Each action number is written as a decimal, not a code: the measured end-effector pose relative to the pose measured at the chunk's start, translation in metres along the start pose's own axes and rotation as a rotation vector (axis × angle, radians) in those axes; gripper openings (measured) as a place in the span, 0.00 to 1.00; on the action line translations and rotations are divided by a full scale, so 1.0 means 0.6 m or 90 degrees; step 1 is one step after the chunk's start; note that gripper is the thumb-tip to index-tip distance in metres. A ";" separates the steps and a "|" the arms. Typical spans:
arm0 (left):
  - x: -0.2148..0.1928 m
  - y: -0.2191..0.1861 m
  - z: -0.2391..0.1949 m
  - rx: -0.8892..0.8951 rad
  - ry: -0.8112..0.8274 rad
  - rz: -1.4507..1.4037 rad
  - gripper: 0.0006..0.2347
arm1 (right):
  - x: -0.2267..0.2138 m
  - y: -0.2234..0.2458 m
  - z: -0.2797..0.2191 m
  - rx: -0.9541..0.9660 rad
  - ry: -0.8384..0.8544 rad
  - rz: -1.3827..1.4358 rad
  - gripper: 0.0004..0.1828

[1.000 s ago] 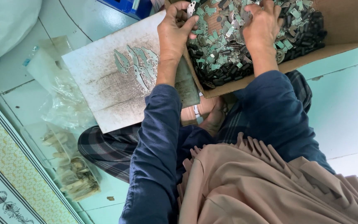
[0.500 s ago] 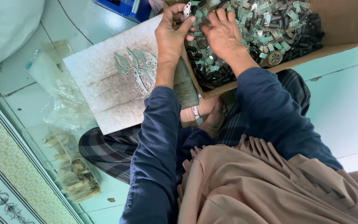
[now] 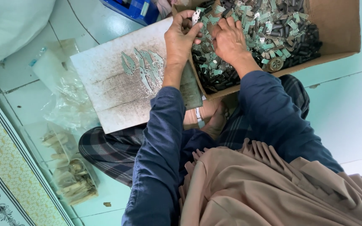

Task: The person sits on the floor and sorts small metal hardware pieces from a cardboard box onto a white board. They then place the sorted pieces into small clear plastic bags, seal the bags, and set them aside. The process is repeated with additional hardware pieces.

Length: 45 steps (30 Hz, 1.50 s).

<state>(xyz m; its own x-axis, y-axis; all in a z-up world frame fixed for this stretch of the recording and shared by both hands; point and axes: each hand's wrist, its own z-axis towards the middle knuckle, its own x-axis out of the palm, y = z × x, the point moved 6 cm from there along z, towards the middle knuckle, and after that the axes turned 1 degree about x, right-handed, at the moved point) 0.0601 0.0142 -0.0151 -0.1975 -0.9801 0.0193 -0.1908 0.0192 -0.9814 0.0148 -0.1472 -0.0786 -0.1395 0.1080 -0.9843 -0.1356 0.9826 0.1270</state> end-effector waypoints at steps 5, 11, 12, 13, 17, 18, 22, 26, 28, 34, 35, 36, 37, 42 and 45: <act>-0.001 0.002 -0.024 0.004 -0.002 0.030 0.14 | -0.006 0.012 -0.010 -0.004 0.001 0.015 0.18; 0.004 -0.012 -0.069 0.014 -0.020 0.123 0.13 | -0.003 0.016 -0.005 0.012 0.065 0.037 0.21; 0.005 -0.014 -0.080 0.003 -0.011 0.101 0.13 | 0.005 0.011 -0.004 0.015 0.044 0.050 0.23; 0.006 -0.017 -0.091 -0.007 -0.002 0.079 0.12 | 0.013 0.008 -0.003 0.018 0.024 0.063 0.26; 0.002 0.016 -0.120 -0.011 -0.026 0.025 0.13 | 0.003 0.003 -0.019 0.052 0.050 0.103 0.17; -0.005 0.029 -0.128 0.019 -0.063 0.041 0.14 | 0.024 -0.030 -0.016 0.107 -0.022 0.155 0.13; -0.070 0.034 -0.186 0.037 -0.157 0.080 0.16 | -0.032 -0.044 -0.046 0.244 -0.198 0.434 0.14; -0.220 -0.015 -0.275 0.066 -0.265 0.154 0.15 | -0.183 0.151 -0.097 0.118 -0.290 0.608 0.20; -0.303 0.013 -0.288 0.142 -0.376 0.236 0.13 | -0.204 0.253 -0.110 0.028 -0.281 0.707 0.23; -0.350 0.009 -0.306 0.013 -0.407 0.397 0.13 | -0.110 0.435 -0.084 0.016 -0.239 0.662 0.25; -0.351 0.013 -0.302 0.013 -0.412 0.393 0.13 | -0.100 0.443 -0.079 0.011 -0.237 0.659 0.25; -0.349 0.017 -0.298 0.013 -0.399 0.407 0.13 | -0.092 0.448 -0.077 0.031 -0.254 0.598 0.24; -0.347 0.022 -0.293 0.014 -0.387 0.421 0.13 | -0.084 0.452 -0.075 0.050 -0.270 0.537 0.22; -0.352 0.046 -0.281 0.064 -0.390 0.366 0.11 | -0.088 0.458 -0.079 -0.014 -0.414 0.408 0.25; -0.379 0.039 -0.304 0.117 -0.403 0.301 0.09 | -0.100 0.465 -0.085 -0.045 -0.435 0.409 0.22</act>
<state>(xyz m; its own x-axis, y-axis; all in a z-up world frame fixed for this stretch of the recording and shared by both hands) -0.0750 0.2735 -0.0075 0.3750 -0.8032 -0.4628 -0.0514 0.4805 -0.8755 -0.0646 0.1129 0.0221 0.3951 0.7138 -0.5783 -0.2947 0.6947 0.6562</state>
